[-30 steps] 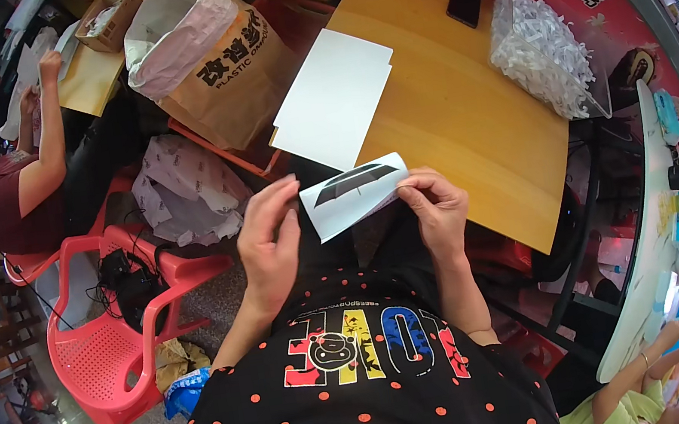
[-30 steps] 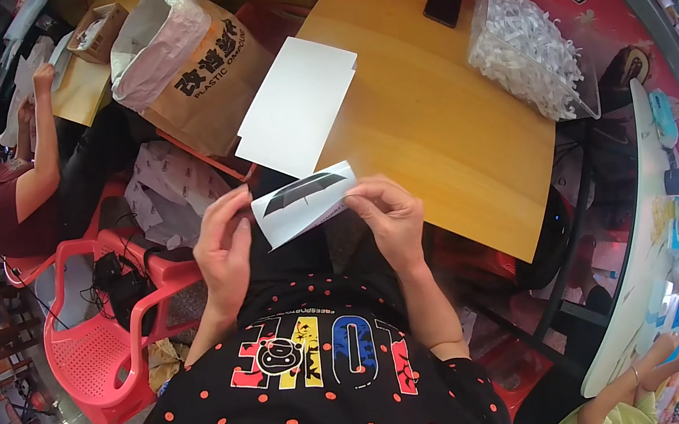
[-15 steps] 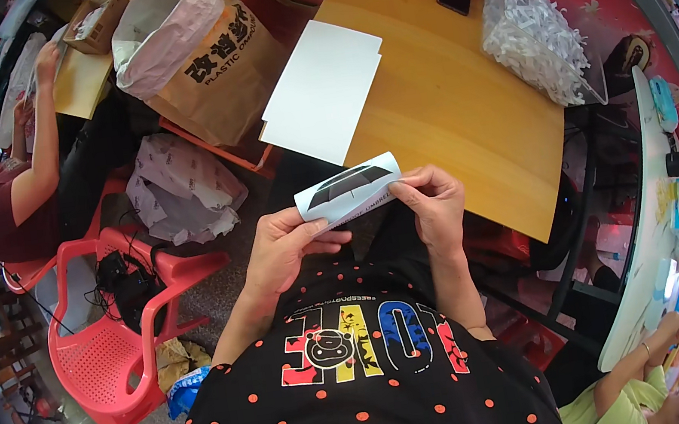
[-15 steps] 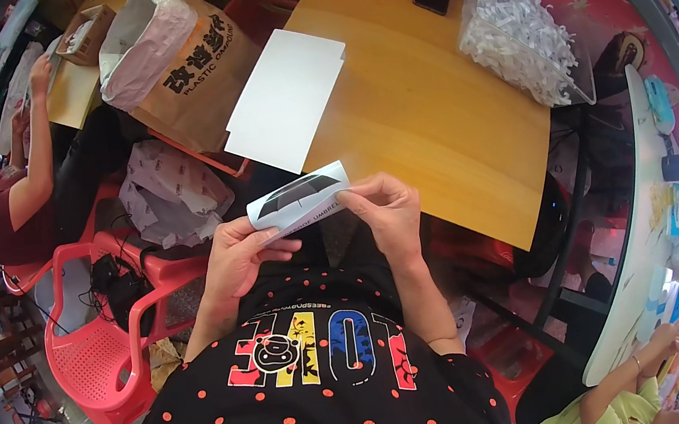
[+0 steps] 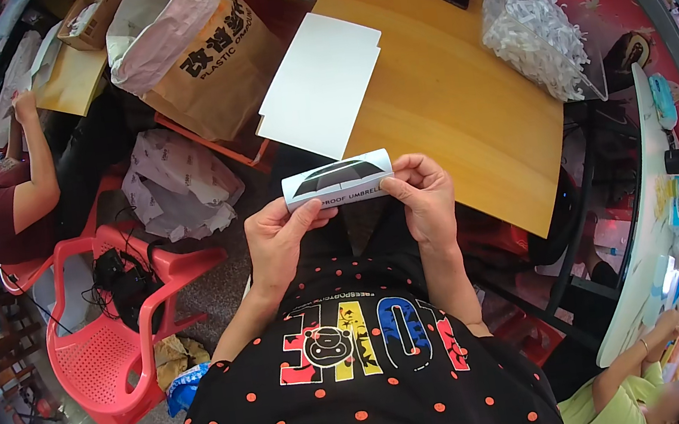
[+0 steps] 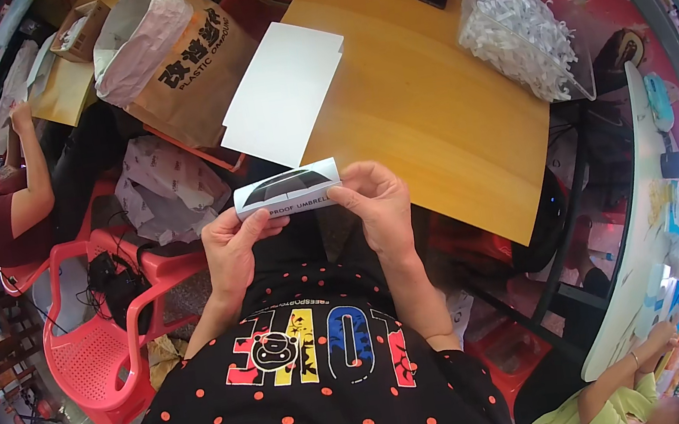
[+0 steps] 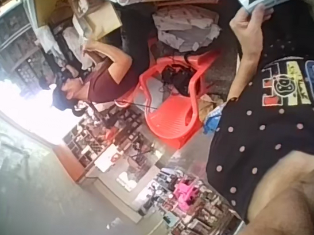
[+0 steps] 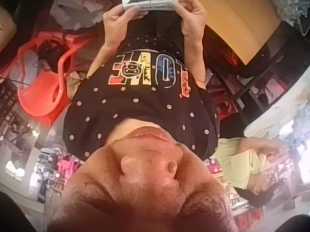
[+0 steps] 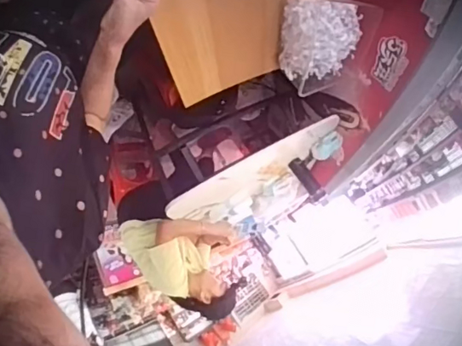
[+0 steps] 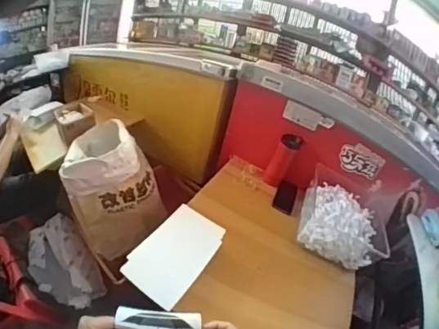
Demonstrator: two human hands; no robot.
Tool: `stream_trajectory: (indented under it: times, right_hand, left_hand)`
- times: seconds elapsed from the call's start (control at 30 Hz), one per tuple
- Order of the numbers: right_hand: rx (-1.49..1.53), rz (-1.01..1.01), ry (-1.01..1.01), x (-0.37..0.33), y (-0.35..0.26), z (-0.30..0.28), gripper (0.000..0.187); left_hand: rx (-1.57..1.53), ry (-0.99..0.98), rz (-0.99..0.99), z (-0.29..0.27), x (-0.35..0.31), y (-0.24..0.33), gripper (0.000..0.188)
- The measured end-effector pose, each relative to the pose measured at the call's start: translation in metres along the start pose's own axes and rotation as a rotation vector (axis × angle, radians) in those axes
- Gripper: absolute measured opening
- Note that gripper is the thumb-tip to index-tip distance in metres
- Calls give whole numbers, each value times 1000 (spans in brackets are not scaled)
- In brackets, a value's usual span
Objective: Folding a piece of paper into a small rectangular product insert.
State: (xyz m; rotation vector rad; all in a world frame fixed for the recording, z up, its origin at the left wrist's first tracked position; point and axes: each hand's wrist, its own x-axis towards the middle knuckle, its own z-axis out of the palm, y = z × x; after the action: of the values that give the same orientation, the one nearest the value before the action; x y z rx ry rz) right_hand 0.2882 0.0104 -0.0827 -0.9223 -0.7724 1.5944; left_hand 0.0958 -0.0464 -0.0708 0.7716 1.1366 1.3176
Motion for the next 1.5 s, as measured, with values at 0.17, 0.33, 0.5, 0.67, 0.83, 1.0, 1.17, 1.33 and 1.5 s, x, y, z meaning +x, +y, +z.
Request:
stream_trajectory:
  times: [0.17,0.33,0.5,0.67,0.83,1.0,1.17,1.33,1.5]
  right_hand:
    - [-3,27,-47,2,10,-7,8]
    - [16,45,-76,3,14,-9,8]
    - [45,69,-72,5,17,-10,8]
    - [48,86,-78,4,18,-10,9]
    - [50,100,-89,5,20,-9,8]
    - [44,132,-108,5,21,-10,7]
    - [-23,132,-120,1,17,-4,10]
    - [-92,148,-137,-1,14,-8,14]
    - [-123,81,-127,-4,17,-4,13]
  left_hand:
    - [21,16,34,-2,0,-3,21]
    - [19,30,29,-5,2,-4,22]
    - [20,18,31,-5,2,-6,23]
    - [-27,4,3,-9,2,-8,23]
    - [-21,6,2,-11,3,-8,23]
    - [-7,13,15,-13,4,-11,23]
    - [7,10,31,-13,4,-11,24]
    - [-5,-16,13,-14,4,-13,24]
    - [-246,-81,-192,-20,8,-15,26]
